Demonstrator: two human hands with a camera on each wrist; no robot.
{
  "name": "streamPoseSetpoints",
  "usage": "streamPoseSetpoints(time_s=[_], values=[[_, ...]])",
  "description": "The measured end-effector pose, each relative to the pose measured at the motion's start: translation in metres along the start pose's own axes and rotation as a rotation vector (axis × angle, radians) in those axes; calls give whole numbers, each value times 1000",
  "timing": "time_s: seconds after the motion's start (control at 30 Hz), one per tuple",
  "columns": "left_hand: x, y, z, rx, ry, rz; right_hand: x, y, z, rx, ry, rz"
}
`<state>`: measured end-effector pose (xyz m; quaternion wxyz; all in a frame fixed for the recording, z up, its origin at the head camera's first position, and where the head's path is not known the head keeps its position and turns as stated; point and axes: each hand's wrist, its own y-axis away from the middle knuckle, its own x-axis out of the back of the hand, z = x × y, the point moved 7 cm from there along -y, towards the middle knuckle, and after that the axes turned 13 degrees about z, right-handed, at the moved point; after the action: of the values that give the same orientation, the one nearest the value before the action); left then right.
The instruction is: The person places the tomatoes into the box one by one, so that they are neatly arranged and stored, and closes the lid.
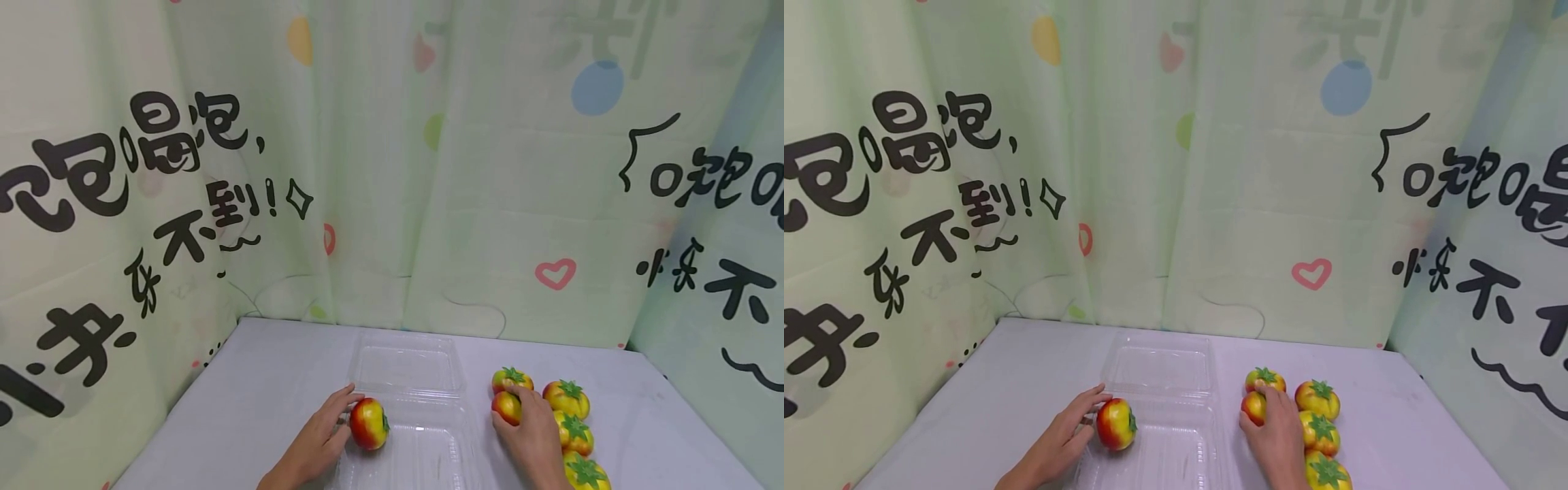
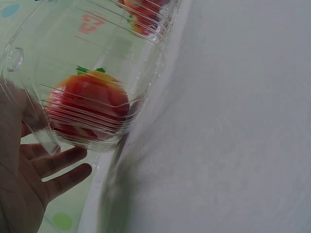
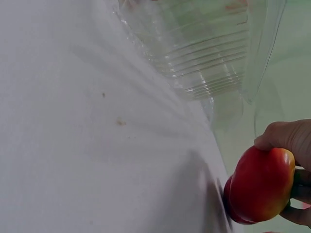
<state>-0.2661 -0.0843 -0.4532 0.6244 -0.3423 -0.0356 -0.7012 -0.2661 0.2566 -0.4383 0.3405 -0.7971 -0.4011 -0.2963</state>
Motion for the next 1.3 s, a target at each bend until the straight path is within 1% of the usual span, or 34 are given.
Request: streamPoseSetpoints(time_s=[0.23,0.4,0.53,0.63,0.87,0.97,1.1,1.3], values=[[3,-2,1,-5,1,12,12,3,-12,39,-52,42],[3,-7,0,23,-14,11,22,5,-23,74,-69,65],[4,-11,-1,46,-26,20,27,8,-29,81,-86,69],[4,-13,0,38,-21,27,32,11,-35,94,-103,75],[2,-19,1,29,5,16,41,22,-53,126,-154,53],[2,-20,0,24,14,19,42,27,-60,145,-157,49],[3,-19,-1,30,16,20,39,33,-69,154,-136,28],[4,-18,-3,35,13,12,34,40,-78,140,-125,-5]])
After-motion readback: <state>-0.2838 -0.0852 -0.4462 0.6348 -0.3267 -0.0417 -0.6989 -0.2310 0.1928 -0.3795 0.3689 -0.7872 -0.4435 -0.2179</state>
